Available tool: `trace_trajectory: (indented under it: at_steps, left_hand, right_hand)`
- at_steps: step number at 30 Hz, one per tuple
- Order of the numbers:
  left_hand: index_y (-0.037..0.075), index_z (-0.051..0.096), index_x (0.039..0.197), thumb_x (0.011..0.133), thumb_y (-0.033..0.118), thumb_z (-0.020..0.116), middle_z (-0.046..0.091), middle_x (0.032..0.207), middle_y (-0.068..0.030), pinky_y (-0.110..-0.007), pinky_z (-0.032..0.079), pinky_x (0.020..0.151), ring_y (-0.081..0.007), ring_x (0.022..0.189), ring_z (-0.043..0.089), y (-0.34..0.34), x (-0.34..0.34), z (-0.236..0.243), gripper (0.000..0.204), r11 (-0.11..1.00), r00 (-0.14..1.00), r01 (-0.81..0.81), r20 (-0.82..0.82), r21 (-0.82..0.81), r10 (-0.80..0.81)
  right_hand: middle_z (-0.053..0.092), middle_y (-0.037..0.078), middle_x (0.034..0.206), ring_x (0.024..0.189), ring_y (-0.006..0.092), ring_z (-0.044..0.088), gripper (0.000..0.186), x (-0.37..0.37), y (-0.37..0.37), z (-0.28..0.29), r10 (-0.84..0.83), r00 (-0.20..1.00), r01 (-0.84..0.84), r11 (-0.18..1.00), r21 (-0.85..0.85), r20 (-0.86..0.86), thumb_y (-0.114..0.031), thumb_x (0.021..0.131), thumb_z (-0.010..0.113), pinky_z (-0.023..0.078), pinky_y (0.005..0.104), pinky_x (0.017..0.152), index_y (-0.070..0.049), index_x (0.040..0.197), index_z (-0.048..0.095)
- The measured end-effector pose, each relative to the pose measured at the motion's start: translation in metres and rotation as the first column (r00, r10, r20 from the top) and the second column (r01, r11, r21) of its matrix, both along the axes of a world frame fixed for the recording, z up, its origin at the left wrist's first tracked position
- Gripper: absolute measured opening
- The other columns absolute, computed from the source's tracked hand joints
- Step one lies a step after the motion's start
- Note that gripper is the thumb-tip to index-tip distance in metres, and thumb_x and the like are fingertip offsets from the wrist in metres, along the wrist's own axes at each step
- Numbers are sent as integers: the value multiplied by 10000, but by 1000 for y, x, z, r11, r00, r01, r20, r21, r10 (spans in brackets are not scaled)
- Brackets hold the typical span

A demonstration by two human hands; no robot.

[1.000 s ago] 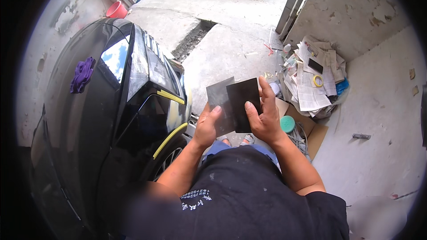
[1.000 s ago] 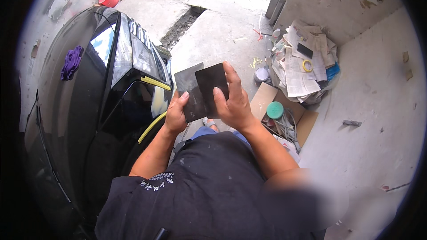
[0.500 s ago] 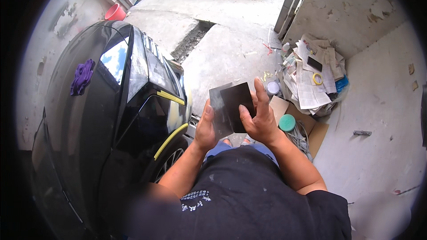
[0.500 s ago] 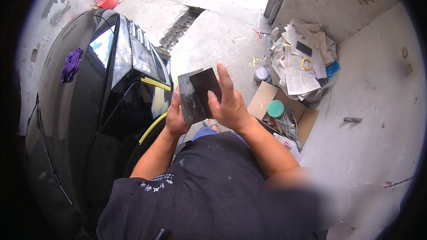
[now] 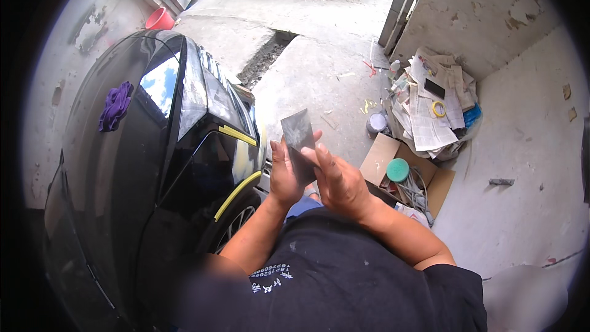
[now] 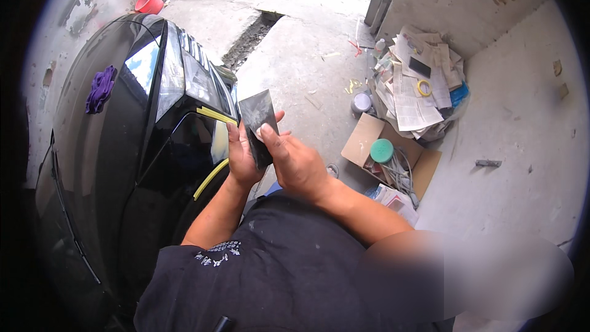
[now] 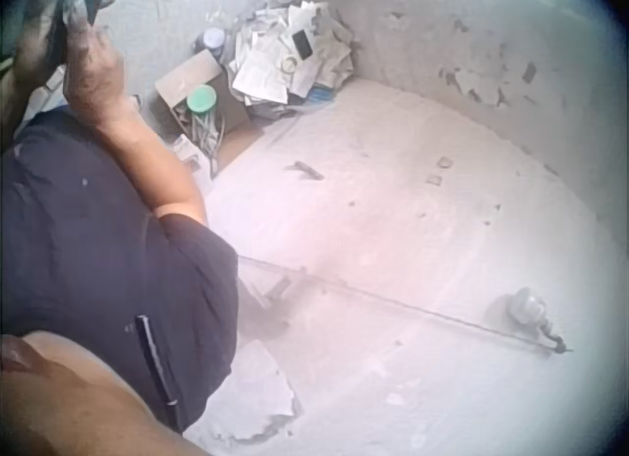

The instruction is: The person prepares and applies body filler to a car's front bumper. They handle sanding blocks, scoop filler from a container, spread it onto a metal plate, and apply it to the bumper surface.

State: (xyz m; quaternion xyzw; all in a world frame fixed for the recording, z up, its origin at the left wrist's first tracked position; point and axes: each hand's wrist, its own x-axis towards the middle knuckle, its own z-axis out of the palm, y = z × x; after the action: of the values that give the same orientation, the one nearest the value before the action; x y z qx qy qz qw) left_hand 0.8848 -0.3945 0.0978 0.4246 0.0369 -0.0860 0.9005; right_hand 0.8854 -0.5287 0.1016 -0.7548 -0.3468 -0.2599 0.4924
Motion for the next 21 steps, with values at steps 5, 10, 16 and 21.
trace_trajectory:
  at_steps: [5, 10, 16, 21]
  left_hand:
    - [-17, 291, 1413, 951, 653, 201, 433, 1381, -251, -417, 295, 1106, -308, 1290, 432, -7, 0, -3, 819, 999, 996, -49, 69, 11, 48]
    - [-27, 295, 1411, 939, 673, 199, 429, 1389, -249, -415, 302, 1102, -314, 1282, 440, -3, -2, 2, 850, 997, 998, -55, -8, -61, 55]
    - [-10, 324, 1399, 950, 650, 243, 458, 1377, -196, -401, 334, 1084, -280, 1244, 474, -9, -5, 0, 803, 999, 997, -42, 63, 4, 41]
    - [-7, 342, 1395, 927, 684, 276, 487, 1354, -166, -376, 397, 1027, -227, 1198, 511, 3, 3, 2, 838, 992, 993, -118, 13, 34, 117]
  right_hand:
    - [639, 147, 937, 746, 312, 617, 705, 17, 6, 0, -68, 998, 67, 996, -57, -1, 107, 765, 548, 526, 355, 654, -23, 1426, 337]
    - [640, 127, 904, 684, 279, 596, 687, 7, 12, 0, -71, 995, 73, 997, -39, 70, 58, 774, 563, 509, 369, 594, -41, 1422, 358]
    - [650, 152, 1095, 662, 255, 594, 651, 18, 6, 1, -132, 991, 130, 986, -106, -9, 20, 788, 566, 513, 368, 578, -42, 1408, 379]
    - [646, 132, 926, 671, 268, 601, 653, -2, 8, 0, -65, 997, 61, 990, -124, -31, 28, 783, 566, 512, 377, 595, -24, 1405, 374]
